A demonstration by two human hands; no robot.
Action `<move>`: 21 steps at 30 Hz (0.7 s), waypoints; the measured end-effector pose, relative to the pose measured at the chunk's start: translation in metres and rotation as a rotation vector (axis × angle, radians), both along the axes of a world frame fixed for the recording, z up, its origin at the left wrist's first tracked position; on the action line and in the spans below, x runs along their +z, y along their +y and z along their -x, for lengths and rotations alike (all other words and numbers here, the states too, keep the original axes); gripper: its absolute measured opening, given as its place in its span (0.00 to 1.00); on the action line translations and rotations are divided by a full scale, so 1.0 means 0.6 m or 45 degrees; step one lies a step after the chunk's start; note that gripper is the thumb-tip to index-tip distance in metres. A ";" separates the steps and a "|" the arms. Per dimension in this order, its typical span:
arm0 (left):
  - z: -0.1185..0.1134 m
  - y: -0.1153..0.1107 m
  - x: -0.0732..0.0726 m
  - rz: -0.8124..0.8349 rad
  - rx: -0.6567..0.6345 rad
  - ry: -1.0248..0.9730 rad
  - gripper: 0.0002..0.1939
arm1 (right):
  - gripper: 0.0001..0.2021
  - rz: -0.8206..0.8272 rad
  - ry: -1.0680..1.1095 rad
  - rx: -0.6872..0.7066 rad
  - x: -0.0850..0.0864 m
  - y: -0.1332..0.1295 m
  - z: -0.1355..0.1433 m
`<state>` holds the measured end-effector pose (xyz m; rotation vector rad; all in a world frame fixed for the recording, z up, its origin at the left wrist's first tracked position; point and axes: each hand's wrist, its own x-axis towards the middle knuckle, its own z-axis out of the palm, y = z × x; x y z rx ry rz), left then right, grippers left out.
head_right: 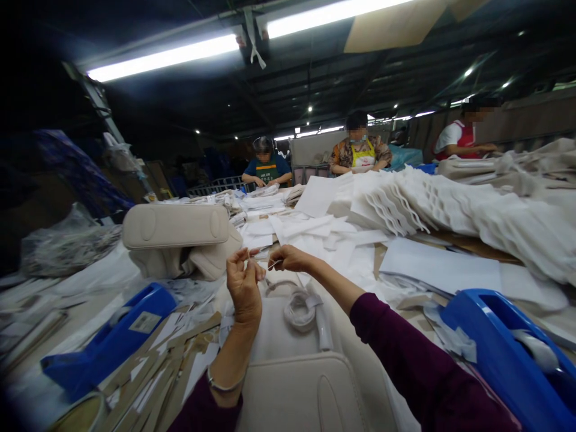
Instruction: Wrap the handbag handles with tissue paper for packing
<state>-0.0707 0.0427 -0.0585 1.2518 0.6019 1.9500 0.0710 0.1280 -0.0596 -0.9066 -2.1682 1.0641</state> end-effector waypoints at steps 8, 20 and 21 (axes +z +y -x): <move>0.000 -0.001 -0.002 0.064 -0.001 0.126 0.17 | 0.19 0.388 0.185 0.317 0.020 -0.028 -0.011; 0.007 0.032 -0.031 0.216 -0.054 -0.119 0.19 | 0.13 0.760 0.529 0.075 0.015 -0.029 -0.014; 0.006 0.036 -0.037 0.250 -0.024 -0.094 0.18 | 0.13 0.792 0.551 0.031 0.013 -0.030 -0.020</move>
